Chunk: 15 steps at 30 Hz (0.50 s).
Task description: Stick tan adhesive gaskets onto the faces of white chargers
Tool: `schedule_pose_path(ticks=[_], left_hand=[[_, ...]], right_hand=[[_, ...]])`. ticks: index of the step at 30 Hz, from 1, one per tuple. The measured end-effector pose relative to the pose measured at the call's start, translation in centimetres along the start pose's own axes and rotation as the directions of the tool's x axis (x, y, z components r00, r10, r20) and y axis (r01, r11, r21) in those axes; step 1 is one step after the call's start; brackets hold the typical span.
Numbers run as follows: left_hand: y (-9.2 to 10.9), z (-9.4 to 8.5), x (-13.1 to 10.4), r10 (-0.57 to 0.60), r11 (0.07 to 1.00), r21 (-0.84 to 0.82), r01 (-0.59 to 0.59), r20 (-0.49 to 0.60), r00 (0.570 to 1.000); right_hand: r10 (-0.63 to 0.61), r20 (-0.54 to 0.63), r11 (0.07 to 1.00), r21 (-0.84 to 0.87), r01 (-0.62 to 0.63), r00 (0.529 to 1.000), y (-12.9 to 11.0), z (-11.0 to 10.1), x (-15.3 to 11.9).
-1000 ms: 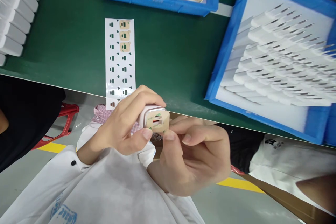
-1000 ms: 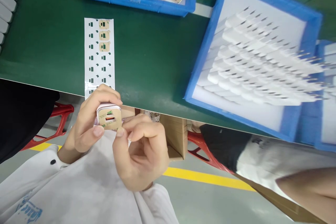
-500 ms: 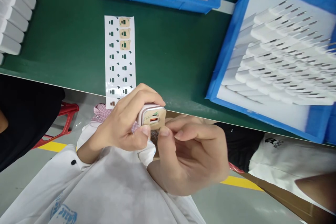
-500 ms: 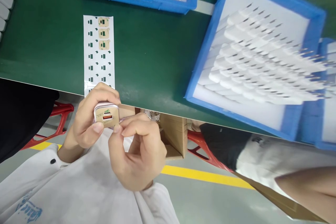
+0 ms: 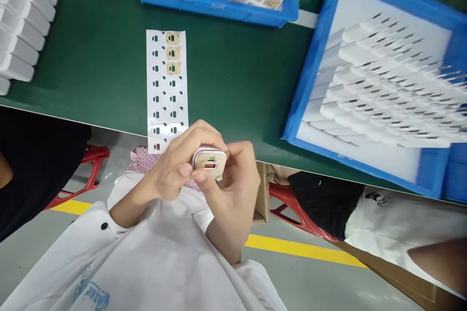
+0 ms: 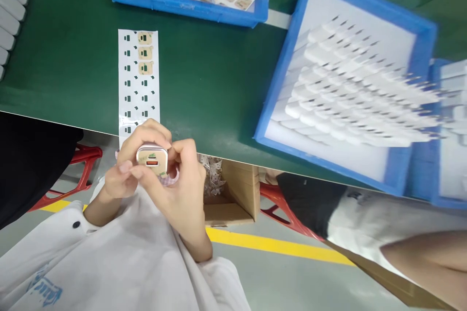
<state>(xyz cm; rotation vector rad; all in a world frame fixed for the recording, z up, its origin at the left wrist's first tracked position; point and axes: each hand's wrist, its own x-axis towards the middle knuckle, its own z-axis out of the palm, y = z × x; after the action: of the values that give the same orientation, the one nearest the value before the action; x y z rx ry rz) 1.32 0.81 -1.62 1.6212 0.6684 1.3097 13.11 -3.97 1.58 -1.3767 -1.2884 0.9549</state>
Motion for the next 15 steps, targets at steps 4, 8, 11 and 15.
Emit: schedule_pose_path(ticks=[4, 8, 11, 15], left_hand=[[-0.1, 0.3, -0.3, 0.022, 0.999, -0.041, -0.024, -0.048, 0.999], [-0.4, 0.7, -0.3, 0.087, 0.993, 0.078, -0.085, -0.025, 0.996], [-0.9, 1.1, -0.2, 0.177, 0.969, 0.176, -0.174, -0.005, 0.984], [-1.8, 1.2, -0.2, 0.284, 0.924, 0.276, -0.263, -0.037, 0.958]], right_hand=[[-0.007, 0.026, 1.0, 0.016, 0.006, 1.0, 0.1, 0.2, -0.2], [-0.028, 0.08, 0.997, 0.072, 0.022, 0.996, 0.8, -0.9, 0.1], [-0.042, 0.061, 0.997, 0.069, 0.038, 0.997, 1.0, -1.1, 0.7], [0.01, 0.008, 1.0, 0.018, -0.011, 1.0, 0.4, -0.4, 1.1]])
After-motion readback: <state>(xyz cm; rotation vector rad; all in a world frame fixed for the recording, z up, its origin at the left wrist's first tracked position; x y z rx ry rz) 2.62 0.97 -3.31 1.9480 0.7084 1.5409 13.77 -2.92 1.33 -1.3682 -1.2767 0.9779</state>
